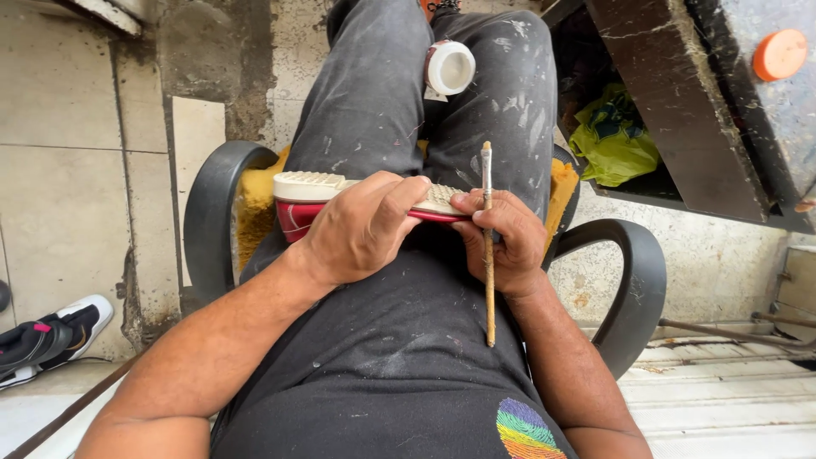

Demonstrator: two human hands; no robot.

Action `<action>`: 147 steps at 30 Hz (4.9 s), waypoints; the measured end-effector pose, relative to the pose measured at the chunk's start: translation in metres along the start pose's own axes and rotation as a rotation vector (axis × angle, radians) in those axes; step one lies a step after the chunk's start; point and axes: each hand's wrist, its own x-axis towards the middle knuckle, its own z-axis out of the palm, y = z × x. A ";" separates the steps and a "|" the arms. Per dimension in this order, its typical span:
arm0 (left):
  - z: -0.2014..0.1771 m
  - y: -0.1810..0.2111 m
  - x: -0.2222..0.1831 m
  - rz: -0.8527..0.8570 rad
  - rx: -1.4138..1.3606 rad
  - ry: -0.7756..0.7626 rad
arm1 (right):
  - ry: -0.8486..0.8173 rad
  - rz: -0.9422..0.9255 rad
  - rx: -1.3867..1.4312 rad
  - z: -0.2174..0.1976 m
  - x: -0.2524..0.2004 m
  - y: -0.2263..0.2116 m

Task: Applying adhesive or paint to the edges of shoes using a brush for repair or refurbishment

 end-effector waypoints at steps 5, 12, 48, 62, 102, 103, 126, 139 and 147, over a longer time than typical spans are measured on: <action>-0.002 -0.002 0.000 -0.028 -0.029 0.014 | 0.006 -0.018 0.005 0.000 -0.003 0.003; -0.019 0.002 -0.002 -0.057 -0.058 0.011 | -0.003 0.000 0.007 0.002 -0.006 0.003; -0.075 -0.019 0.071 -0.125 -0.097 -0.449 | 0.152 0.300 0.304 -0.021 0.027 -0.041; -0.068 -0.022 0.074 -0.145 -0.208 -0.447 | -0.249 0.236 0.025 -0.009 0.085 -0.029; -0.060 -0.022 0.078 -0.176 -0.138 -0.470 | -0.269 0.080 -0.042 0.003 0.100 -0.011; -0.061 -0.023 0.077 -0.186 -0.180 -0.469 | -0.151 0.159 0.042 0.000 0.093 -0.007; -0.045 -0.011 0.035 -0.179 0.062 0.283 | -0.678 0.614 -0.198 0.010 0.075 -0.035; -0.029 0.001 0.039 -1.050 -0.942 0.287 | -0.223 1.187 0.622 0.024 0.040 0.026; -0.027 -0.006 0.033 -0.993 -1.070 0.296 | -0.226 1.222 0.666 0.024 0.038 0.034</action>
